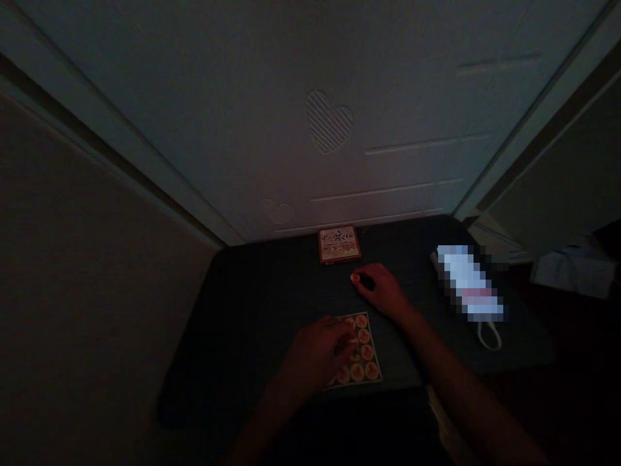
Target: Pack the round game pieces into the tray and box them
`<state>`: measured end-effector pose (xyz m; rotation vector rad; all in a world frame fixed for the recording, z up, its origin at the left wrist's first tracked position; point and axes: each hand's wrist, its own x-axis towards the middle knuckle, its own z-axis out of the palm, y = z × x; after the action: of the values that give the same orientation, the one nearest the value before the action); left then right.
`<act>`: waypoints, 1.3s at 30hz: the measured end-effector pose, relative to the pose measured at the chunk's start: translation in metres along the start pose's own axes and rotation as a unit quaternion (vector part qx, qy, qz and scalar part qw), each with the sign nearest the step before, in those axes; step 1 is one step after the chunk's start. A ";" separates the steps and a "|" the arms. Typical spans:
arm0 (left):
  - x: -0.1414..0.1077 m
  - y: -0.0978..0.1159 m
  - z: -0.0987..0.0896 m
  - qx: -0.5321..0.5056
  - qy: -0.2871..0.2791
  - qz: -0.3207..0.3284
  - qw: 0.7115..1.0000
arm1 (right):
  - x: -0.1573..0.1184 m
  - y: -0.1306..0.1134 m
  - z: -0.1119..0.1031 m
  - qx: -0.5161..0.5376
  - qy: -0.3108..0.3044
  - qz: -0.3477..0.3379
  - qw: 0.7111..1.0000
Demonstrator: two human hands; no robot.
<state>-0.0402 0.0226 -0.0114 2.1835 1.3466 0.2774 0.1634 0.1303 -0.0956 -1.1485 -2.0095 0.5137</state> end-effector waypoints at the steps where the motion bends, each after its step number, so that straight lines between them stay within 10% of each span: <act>1: 0.000 0.000 0.001 0.006 0.005 0.003 1.000 | 0.000 0.000 0.000 0.000 0.000 0.000 1.000; 39: 0.002 0.001 0.009 0.062 -0.012 -0.037 0.997 | 0.001 0.002 0.001 0.005 -0.006 -0.003 1.000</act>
<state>-0.0342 0.0210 -0.0188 2.2241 1.4619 0.1420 0.1634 0.1324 -0.0978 -1.1356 -2.0186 0.5272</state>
